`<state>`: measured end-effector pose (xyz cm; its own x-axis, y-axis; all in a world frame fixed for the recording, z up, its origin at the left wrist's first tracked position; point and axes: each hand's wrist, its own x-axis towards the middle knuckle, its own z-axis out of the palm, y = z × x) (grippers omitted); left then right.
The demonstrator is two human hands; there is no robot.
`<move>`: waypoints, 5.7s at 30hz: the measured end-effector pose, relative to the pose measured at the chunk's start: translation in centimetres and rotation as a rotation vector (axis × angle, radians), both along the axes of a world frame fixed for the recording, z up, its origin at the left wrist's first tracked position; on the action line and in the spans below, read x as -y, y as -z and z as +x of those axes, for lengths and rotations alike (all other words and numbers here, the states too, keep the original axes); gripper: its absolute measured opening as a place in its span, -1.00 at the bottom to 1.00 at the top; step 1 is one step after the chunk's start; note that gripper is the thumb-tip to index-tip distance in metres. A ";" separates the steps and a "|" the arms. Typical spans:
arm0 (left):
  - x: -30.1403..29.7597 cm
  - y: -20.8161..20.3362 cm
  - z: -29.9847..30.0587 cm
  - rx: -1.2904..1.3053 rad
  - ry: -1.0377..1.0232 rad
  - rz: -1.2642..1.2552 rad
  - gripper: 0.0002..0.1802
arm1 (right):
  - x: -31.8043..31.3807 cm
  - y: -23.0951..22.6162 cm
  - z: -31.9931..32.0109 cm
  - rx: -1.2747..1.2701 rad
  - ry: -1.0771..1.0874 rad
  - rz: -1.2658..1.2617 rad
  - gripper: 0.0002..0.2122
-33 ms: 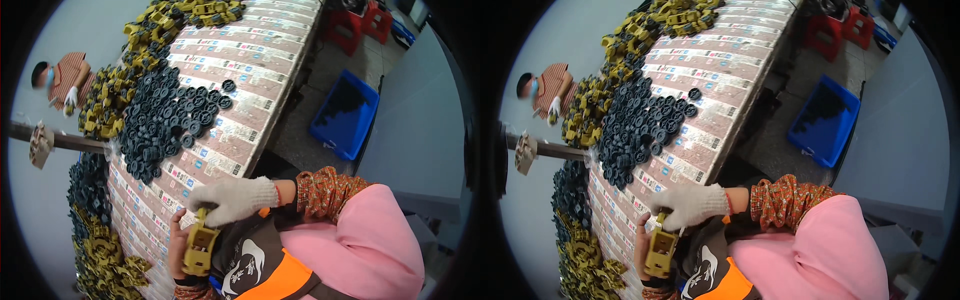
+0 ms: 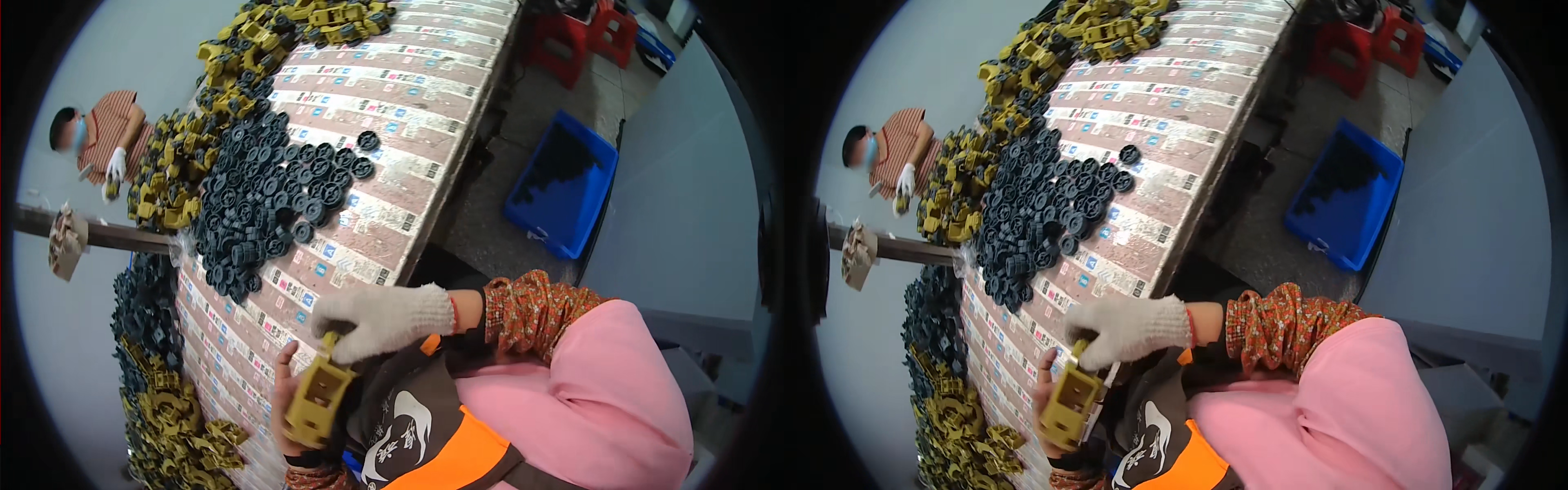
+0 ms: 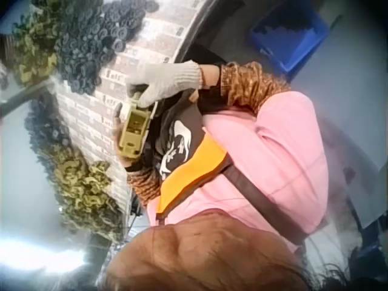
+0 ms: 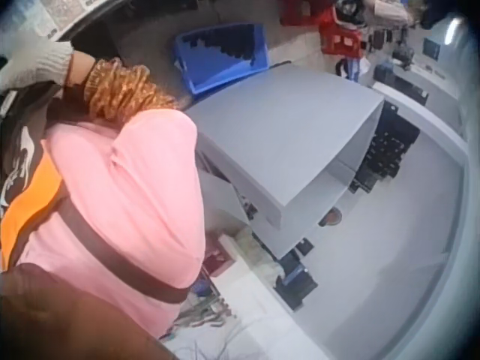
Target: The person assembles yellow plastic toy trucks by inserting black wheels into the chassis. They pick up a truck body, insert wheels one by one, and place the completed unit on the table. The process is repeated continuously with multiple truck bodies and wheels.
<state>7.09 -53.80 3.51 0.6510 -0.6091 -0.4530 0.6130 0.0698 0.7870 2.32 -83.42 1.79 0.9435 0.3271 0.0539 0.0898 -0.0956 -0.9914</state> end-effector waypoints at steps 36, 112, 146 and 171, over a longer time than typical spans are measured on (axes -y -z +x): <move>1.1 5.1 -0.9 0.034 -0.521 -0.097 -0.31 | 11.5 0.7 10.7 0.069 0.617 -1.160 -0.79; 1.6 3.3 2.5 0.090 -0.741 -0.238 -0.51 | -5.6 -3.0 6.3 -0.327 -0.155 -0.032 -0.57; 3.8 1.5 1.5 0.831 -0.882 -0.024 0.02 | -9.6 -6.6 6.7 0.089 -0.203 -0.606 -0.36; -22.9 3.1 2.4 0.387 -1.166 0.445 -0.67 | 5.0 -9.9 44.8 0.117 0.444 -0.064 -0.63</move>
